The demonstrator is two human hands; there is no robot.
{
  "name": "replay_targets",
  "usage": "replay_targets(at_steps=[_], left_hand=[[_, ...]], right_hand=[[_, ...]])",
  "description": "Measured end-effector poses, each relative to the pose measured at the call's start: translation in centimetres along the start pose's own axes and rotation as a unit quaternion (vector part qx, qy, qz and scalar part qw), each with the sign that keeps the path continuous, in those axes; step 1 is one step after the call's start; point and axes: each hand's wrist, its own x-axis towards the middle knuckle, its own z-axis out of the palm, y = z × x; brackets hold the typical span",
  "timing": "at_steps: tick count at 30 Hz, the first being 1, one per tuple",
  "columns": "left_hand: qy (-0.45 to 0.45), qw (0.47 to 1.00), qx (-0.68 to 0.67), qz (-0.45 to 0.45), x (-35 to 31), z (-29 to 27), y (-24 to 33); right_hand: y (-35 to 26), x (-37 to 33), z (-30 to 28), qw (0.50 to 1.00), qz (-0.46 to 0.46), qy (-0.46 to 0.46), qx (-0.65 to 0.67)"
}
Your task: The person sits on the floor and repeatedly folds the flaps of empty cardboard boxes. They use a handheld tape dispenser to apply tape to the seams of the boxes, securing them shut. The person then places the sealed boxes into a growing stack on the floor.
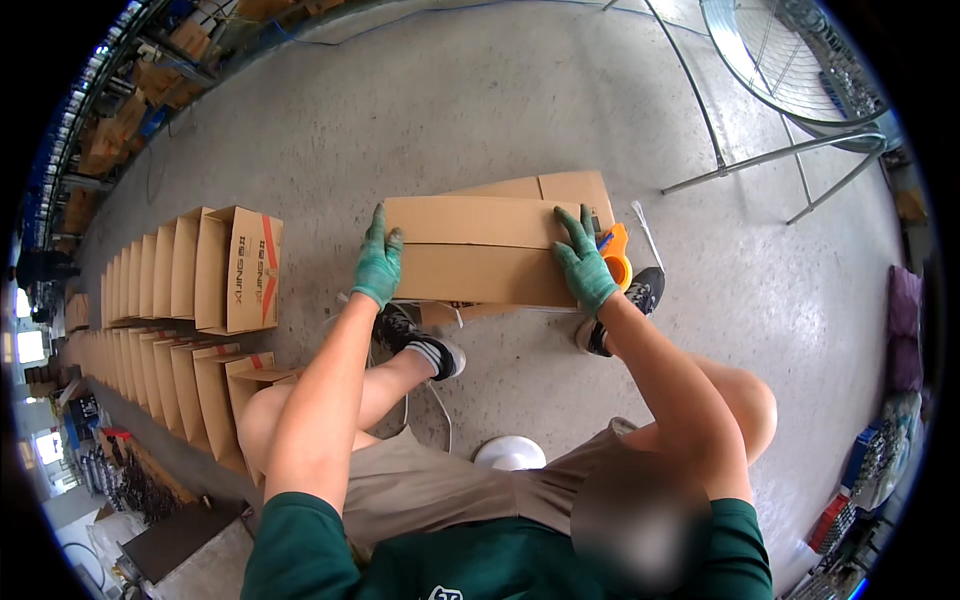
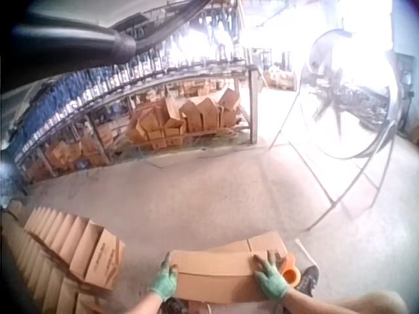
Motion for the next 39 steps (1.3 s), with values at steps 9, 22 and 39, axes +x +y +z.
replay_targets(at_steps=[9,22,39], left_hand=[[-0.015,0.985,-0.154,-0.081,-0.3,1.1,0.4],[-0.013,0.974,-0.21,-0.081,-0.8,1.6,-2.4],[0.003,0.976,-0.186,-0.117,-0.3,1.5,-0.2]], right_hand=[[1.6,0.6,0.1,0.996,-0.043,0.007,-0.079],[13.0,1.4,-1.8,0.864,0.171,-0.165,-0.444],[-7.6,3.8,-8.5,0.924,-0.036,-0.004,0.381]])
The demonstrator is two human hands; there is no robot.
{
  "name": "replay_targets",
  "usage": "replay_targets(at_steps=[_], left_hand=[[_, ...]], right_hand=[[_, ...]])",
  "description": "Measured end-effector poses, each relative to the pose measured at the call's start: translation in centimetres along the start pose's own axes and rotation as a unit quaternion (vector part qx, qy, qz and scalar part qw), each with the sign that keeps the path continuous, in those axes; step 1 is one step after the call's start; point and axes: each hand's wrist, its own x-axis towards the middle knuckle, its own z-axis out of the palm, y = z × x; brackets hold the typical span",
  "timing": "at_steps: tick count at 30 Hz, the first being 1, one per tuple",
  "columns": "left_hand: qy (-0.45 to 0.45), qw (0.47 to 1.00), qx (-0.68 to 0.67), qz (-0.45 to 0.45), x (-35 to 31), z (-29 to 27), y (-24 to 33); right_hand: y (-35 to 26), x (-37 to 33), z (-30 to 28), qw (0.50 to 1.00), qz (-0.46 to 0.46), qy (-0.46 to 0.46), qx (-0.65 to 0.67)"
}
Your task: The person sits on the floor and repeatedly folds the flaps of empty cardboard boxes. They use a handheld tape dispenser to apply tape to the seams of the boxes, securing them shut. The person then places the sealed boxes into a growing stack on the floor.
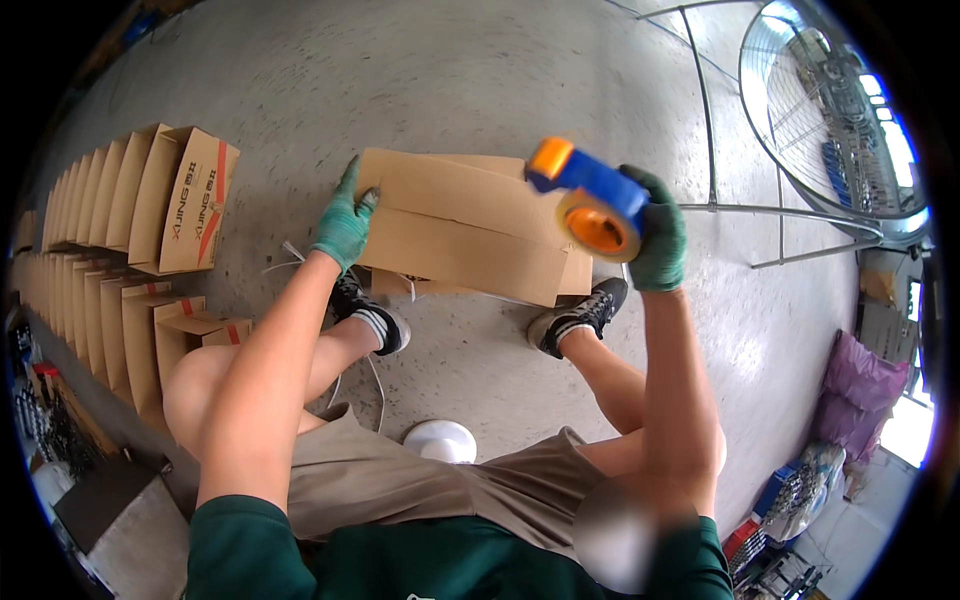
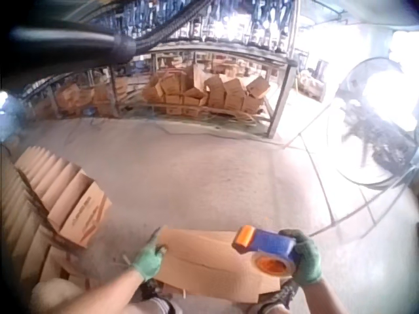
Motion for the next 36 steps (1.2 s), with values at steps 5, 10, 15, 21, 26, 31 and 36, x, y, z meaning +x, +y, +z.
replay_targets(at_steps=[5,10,15,21,26,31,36], left_hand=[[-0.001,0.996,0.081,-0.027,-0.4,0.0,2.6],[0.091,0.982,0.157,0.051,-1.3,-0.1,2.4],[0.148,0.911,0.33,0.199,-2.9,-0.1,8.6],[-0.165,0.869,-0.316,-0.344,-7.4,5.1,12.9],[-0.116,0.867,-0.4,-0.273,-7.8,9.0,13.3],[0.044,0.982,-0.176,-0.062,-6.7,9.9,10.7],[0.337,0.931,0.138,-0.019,-1.9,1.3,3.3]], right_hand=[[3.4,0.4,3.3,0.955,0.069,-0.082,-0.278],[4.4,1.2,3.0,0.924,0.086,-0.162,-0.336],[4.0,0.8,0.1,0.9,0.112,-0.197,-0.373],[4.5,0.4,-0.8,0.911,0.142,-0.191,-0.338],[4.7,0.6,-0.9,0.914,0.144,-0.188,-0.329],[4.1,1.2,0.0,0.884,0.145,-0.242,-0.373],[1.9,1.5,3.0,0.857,0.18,-0.273,-0.397]])
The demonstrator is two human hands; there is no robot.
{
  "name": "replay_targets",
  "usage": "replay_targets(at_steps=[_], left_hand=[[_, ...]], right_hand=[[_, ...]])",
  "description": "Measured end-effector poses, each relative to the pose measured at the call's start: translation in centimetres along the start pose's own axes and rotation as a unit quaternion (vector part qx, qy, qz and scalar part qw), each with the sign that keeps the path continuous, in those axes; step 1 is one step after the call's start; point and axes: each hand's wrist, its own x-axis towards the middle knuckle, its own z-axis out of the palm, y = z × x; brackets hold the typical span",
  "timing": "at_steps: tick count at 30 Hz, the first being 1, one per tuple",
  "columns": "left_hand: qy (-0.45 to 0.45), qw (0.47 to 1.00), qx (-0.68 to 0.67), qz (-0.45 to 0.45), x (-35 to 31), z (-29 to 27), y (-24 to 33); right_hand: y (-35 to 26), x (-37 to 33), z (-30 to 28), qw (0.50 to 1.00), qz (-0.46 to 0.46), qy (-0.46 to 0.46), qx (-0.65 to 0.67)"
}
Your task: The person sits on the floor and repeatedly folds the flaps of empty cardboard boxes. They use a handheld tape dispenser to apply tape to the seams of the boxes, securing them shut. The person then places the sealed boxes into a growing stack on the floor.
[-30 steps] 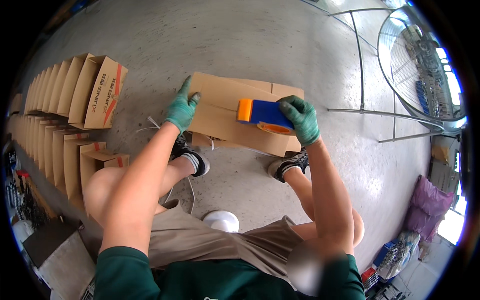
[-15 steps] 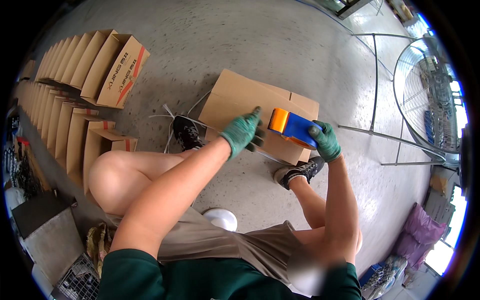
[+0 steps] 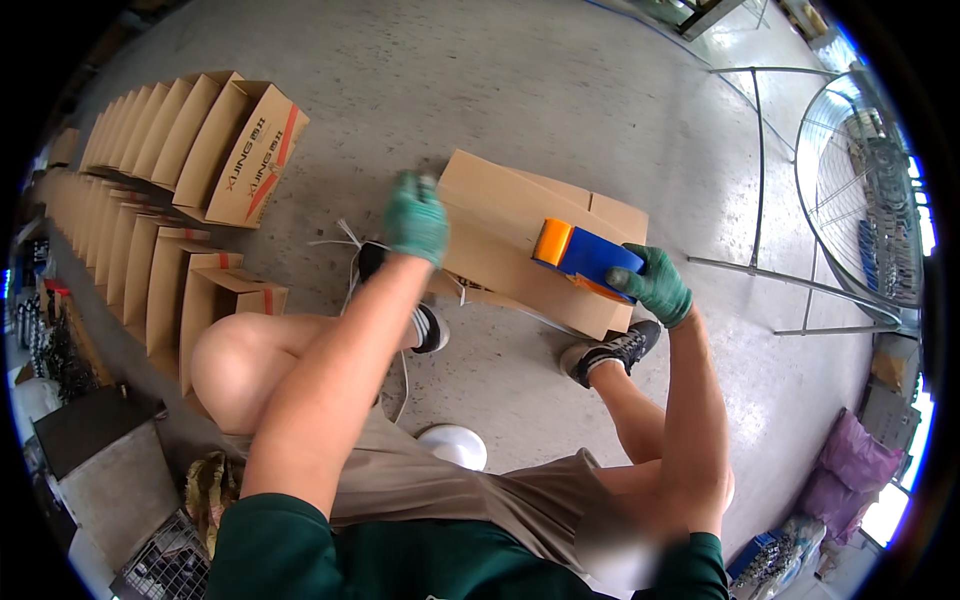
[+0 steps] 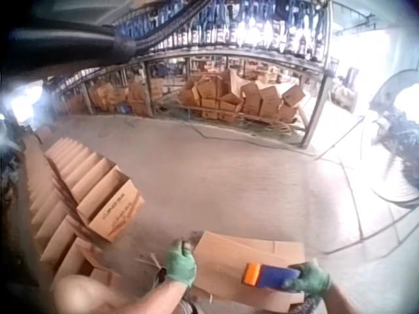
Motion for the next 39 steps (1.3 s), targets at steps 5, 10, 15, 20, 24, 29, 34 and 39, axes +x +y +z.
replay_targets(at_steps=[5,10,15,20,24,29,34,39], left_hand=[[-0.13,0.955,-0.189,-0.188,3.8,-0.8,-5.4],[-0.16,0.979,-0.074,-0.1,2.0,2.9,-9.5],[-0.214,0.926,-0.192,-0.243,3.0,3.8,-14.4],[-0.224,0.908,0.096,0.342,3.7,-2.4,0.2],[-0.377,0.774,0.254,0.441,1.1,-3.8,4.6],[-0.398,0.766,0.278,0.421,0.8,-4.0,5.4],[-0.425,0.747,0.309,0.406,0.8,-4.4,6.5],[-0.443,0.722,0.34,0.408,0.5,-4.5,7.4]], right_hand=[[-0.2,0.6,0.7,0.999,0.036,0.009,-0.012],[-1.2,0.4,1.0,0.998,0.062,0.017,-0.015],[-3.4,1.3,2.6,0.998,0.054,0.004,-0.036],[-2.3,0.6,1.3,0.994,0.09,0.015,-0.065],[-3.6,0.2,0.9,0.989,0.096,0.001,-0.108],[-0.6,-5.8,-4.6,0.984,0.126,0.016,-0.128],[2.2,-14.3,-11.0,0.943,0.246,0.052,-0.217],[4.7,-11.6,-9.1,0.922,0.219,0.035,-0.318]])
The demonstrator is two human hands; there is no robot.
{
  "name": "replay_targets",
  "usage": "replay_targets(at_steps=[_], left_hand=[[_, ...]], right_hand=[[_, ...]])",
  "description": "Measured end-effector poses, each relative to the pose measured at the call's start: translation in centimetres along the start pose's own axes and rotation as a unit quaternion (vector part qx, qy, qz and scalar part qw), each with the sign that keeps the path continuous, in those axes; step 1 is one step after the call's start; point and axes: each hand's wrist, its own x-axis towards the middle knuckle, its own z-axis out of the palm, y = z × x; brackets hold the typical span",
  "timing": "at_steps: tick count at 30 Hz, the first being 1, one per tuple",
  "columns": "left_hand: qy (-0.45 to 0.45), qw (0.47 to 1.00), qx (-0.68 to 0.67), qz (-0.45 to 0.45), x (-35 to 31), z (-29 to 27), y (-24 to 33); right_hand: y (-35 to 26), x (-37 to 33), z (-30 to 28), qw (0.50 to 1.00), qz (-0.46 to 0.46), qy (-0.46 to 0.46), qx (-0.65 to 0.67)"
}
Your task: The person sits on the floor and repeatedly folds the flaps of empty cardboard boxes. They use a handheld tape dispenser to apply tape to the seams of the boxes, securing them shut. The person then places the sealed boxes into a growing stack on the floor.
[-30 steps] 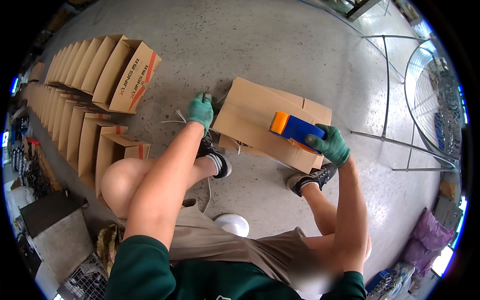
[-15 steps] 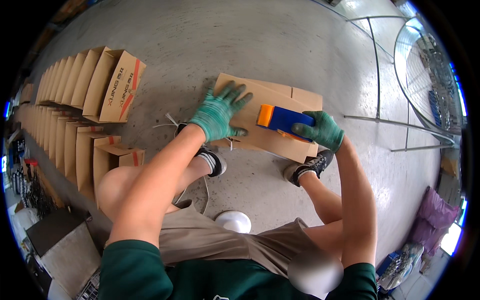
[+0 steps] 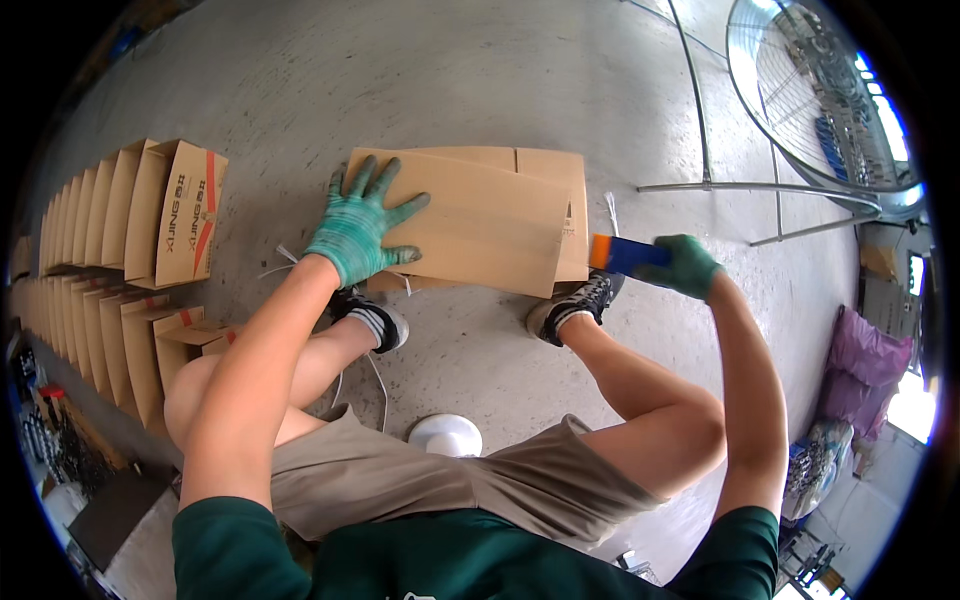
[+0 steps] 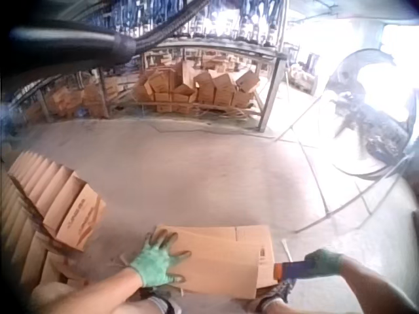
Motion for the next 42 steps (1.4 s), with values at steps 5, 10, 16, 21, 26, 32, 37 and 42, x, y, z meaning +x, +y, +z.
replay_targets(at_steps=[5,10,16,21,26,32,37,42], left_hand=[[-0.005,1.0,0.019,0.016,0.5,-0.3,0.5],[0.01,0.999,0.032,0.021,0.3,0.3,0.0],[-0.004,1.0,0.018,0.01,0.4,0.4,0.0],[-0.002,1.0,0.022,0.014,0.5,0.4,-0.3],[0.007,1.0,0.011,0.018,0.2,0.4,-0.6],[0.038,0.999,0.005,0.028,0.6,1.2,-0.7],[0.087,0.994,-0.01,0.066,0.1,2.6,-2.0],[0.251,0.942,-0.22,-0.034,1.4,6.5,-3.2]], right_hand=[[-2.8,2.3,5.4,0.997,-0.022,0.066,0.016],[-6.6,2.1,9.8,0.966,-0.168,0.146,-0.134],[-4.2,10.0,17.5,0.98,0.024,0.198,0.028],[-3.2,16.0,23.2,0.984,0.042,0.17,0.029],[-4.6,14.6,17.2,0.878,0.103,0.399,0.242],[-23.1,12.1,10.8,0.852,-0.201,0.471,0.106],[-24.0,13.3,13.3,0.889,-0.189,0.413,-0.048],[-12.7,11.4,12.3,0.92,-0.061,0.383,-0.051]])
